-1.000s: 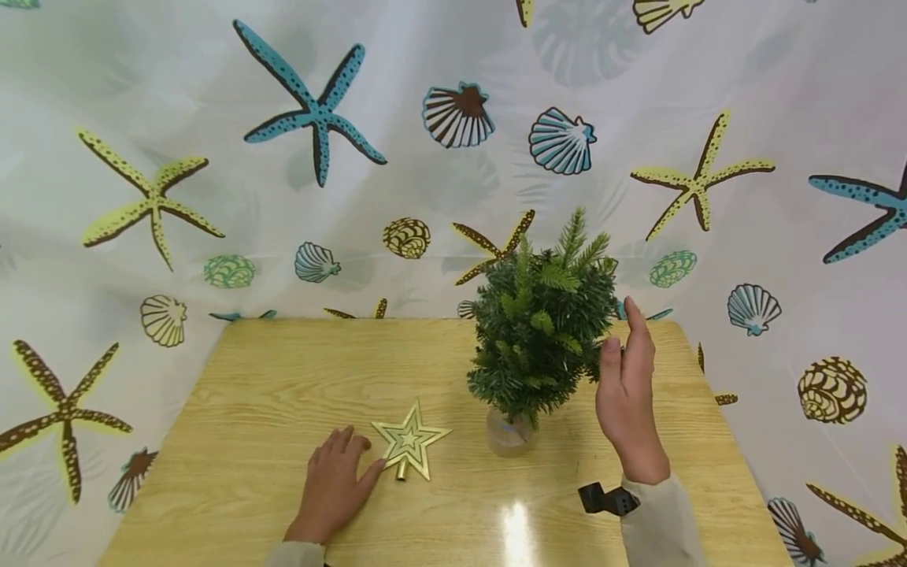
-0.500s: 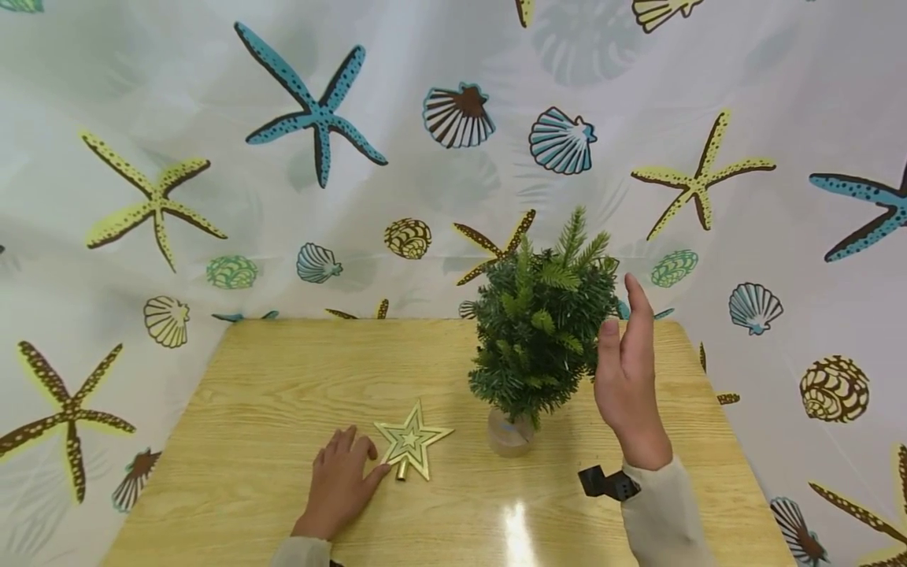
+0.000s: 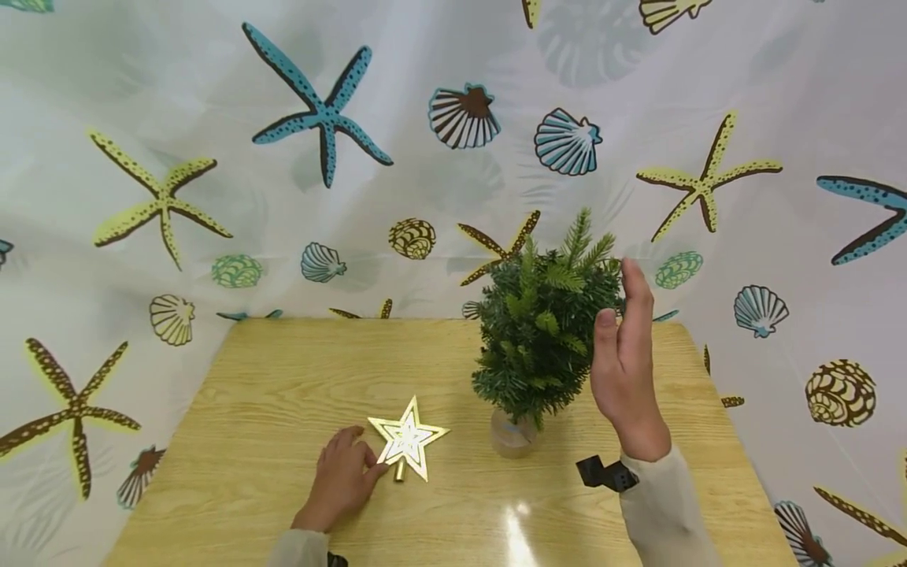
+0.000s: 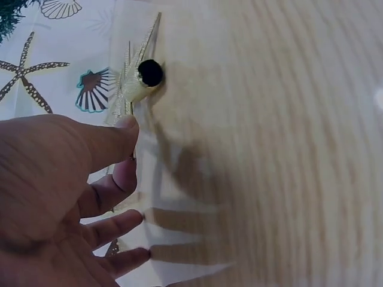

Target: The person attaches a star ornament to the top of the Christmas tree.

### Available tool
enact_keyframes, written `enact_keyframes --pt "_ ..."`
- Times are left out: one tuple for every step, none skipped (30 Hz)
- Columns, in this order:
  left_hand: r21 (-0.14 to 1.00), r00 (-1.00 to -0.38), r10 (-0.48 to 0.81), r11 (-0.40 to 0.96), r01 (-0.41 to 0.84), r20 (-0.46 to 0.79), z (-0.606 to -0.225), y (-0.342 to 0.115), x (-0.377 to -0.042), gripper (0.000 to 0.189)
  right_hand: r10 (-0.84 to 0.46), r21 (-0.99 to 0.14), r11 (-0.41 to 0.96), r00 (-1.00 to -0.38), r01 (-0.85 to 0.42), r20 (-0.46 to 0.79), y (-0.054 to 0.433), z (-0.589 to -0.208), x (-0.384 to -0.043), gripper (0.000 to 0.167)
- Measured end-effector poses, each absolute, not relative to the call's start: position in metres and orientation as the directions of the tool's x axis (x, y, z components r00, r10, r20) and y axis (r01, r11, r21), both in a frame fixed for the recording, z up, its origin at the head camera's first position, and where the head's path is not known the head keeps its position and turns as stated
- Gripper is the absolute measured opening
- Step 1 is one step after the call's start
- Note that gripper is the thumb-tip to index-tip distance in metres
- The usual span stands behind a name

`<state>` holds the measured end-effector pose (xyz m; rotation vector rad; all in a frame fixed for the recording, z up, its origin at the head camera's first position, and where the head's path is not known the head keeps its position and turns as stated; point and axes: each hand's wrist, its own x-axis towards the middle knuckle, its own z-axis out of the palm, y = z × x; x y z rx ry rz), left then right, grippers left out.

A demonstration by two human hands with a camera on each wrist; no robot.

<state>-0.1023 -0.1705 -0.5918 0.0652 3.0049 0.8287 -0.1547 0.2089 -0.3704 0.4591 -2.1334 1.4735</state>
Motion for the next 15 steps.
enact_keyframes --pt "0.524 -0.999 0.050 0.851 0.037 -0.011 -0.590 -0.170 -0.103 0.027 0.009 -0.763 0.357 -0.814 -0.539 0.580 0.209 -0.370 -0.155 0.060" --pt "0.535 -0.998 0.055 0.844 0.041 -0.010 -0.590 -0.170 -0.103 0.027 0.009 -0.761 0.357 -0.813 -0.541 0.582 0.208 -0.369 -0.155 0.060" --pt "0.544 -0.998 0.059 0.838 0.046 -0.007 -0.589 -0.171 -0.104 0.028 0.008 -0.761 0.358 -0.813 -0.541 0.582 0.208 -0.368 -0.156 0.060" --pt "0.556 -0.998 0.066 0.830 0.051 -0.006 -0.589 -0.171 -0.104 0.029 0.008 -0.760 0.359 -0.813 -0.542 0.583 0.208 -0.367 -0.156 0.060" --pt "0.566 -0.997 0.072 0.822 0.058 -0.002 -0.589 -0.171 -0.105 0.030 0.008 -0.759 0.359 -0.811 -0.544 0.585 0.208 -0.366 -0.157 0.060" --pt "0.576 -0.997 0.080 0.815 0.067 0.002 -0.589 -0.171 -0.105 0.031 0.010 -0.758 0.359 -0.810 -0.544 0.586 0.208 -0.365 -0.157 0.059" --pt "0.589 -0.996 0.088 0.805 0.074 0.005 -0.589 -0.171 -0.105 0.032 0.011 -0.759 0.356 -0.810 -0.545 0.587 0.208 -0.363 -0.158 0.059" --pt "0.599 -0.996 0.094 0.797 0.079 0.006 -0.590 -0.171 -0.105 0.033 0.010 -0.758 0.354 -0.808 -0.548 0.589 0.208 -0.362 -0.158 0.059" --pt "0.612 -0.995 0.100 0.786 0.085 0.009 -0.591 -0.172 -0.105 0.034 0.010 -0.757 0.353 -0.806 -0.550 0.591 0.208 -0.361 -0.158 0.058" --pt "0.624 -0.994 0.106 0.777 0.086 0.006 -0.592 -0.172 -0.105 0.035 0.011 -0.756 0.350 -0.805 -0.553 0.593 0.208 -0.359 -0.158 0.058" --pt "0.633 -0.994 0.108 0.769 0.086 0.004 -0.593 -0.173 -0.105 0.035 0.010 -0.755 0.348 -0.803 -0.556 0.596 0.208 -0.358 -0.158 0.058" --pt "0.648 -0.994 0.107 0.758 0.080 -0.003 -0.594 -0.173 -0.105 0.035 0.009 -0.755 0.345 -0.803 -0.557 0.596 0.208 -0.357 -0.158 0.058" --pt "0.665 -0.994 0.108 0.743 0.077 -0.005 -0.594 -0.174 -0.105 0.034 0.006 -0.754 0.343 -0.801 -0.560 0.598 0.207 -0.356 -0.158 0.058" --pt "0.681 -0.994 0.107 0.729 0.068 -0.015 -0.595 -0.174 -0.106 0.033 0.004 -0.753 0.342 -0.800 -0.563 0.600 0.207 -0.356 -0.159 0.058" --pt "0.699 -0.994 0.104 0.712 0.059 -0.023 -0.595 -0.175 -0.106 0.032 0.004 -0.753 0.341 -0.800 -0.563 0.600 0.207 -0.355 -0.159 0.059"
